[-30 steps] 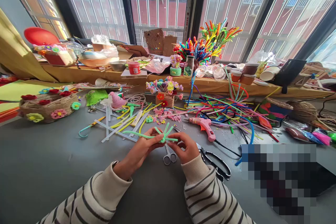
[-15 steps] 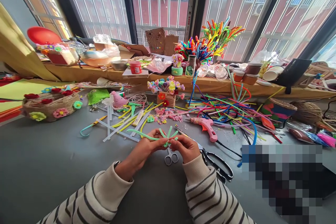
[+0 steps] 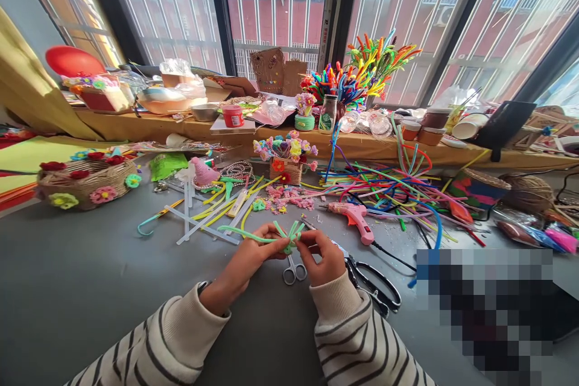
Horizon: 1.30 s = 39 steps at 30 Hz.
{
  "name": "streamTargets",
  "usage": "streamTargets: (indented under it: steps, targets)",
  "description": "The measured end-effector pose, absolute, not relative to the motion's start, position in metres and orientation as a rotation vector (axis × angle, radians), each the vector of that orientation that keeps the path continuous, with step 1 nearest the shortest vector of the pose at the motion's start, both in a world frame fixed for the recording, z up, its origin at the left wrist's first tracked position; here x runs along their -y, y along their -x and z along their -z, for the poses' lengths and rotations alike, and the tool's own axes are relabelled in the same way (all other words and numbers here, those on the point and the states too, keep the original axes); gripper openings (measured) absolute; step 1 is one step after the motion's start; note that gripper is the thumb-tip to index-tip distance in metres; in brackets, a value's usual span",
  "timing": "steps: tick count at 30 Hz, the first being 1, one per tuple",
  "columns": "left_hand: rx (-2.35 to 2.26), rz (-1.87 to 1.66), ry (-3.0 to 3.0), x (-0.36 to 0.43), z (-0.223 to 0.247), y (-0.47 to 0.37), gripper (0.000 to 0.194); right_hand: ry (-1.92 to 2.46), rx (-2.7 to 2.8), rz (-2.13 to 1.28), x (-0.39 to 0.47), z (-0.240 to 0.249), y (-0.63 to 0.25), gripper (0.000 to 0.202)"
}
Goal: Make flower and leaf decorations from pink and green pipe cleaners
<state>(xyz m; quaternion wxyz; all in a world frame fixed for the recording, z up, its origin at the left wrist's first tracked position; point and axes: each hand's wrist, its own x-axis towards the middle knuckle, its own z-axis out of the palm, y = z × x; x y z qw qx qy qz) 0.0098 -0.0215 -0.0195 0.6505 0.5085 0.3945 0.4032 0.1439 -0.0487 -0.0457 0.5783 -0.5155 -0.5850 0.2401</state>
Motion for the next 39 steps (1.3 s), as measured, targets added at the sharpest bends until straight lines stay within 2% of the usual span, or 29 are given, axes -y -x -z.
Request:
streamTargets:
  steps: [6,14,28,39]
  targets:
    - [-0.870,-0.927,-1.133,0.0225,0.0200,-0.0104,0.020,1.234,1.355,-0.495,0.0472,0.0487,-0.1454,0.018]
    - [-0.872,-0.933,-1.134,0.0220,0.0218,-0.0103,0.021,1.229,1.423,-0.376,0.0494,0.0474,-0.1432,0.011]
    - [-0.873,-0.906,-1.061,0.0216,0.0202,-0.0105,0.023,1.109,1.774,0.126,0.0458,0.0509,-0.1488,0.015]
    - [-0.834,-0.935,-1.051,0.0218,0.0226,-0.0102,0.023,1.055,1.803,0.169,0.0475,0.0474,-0.1476,0.016]
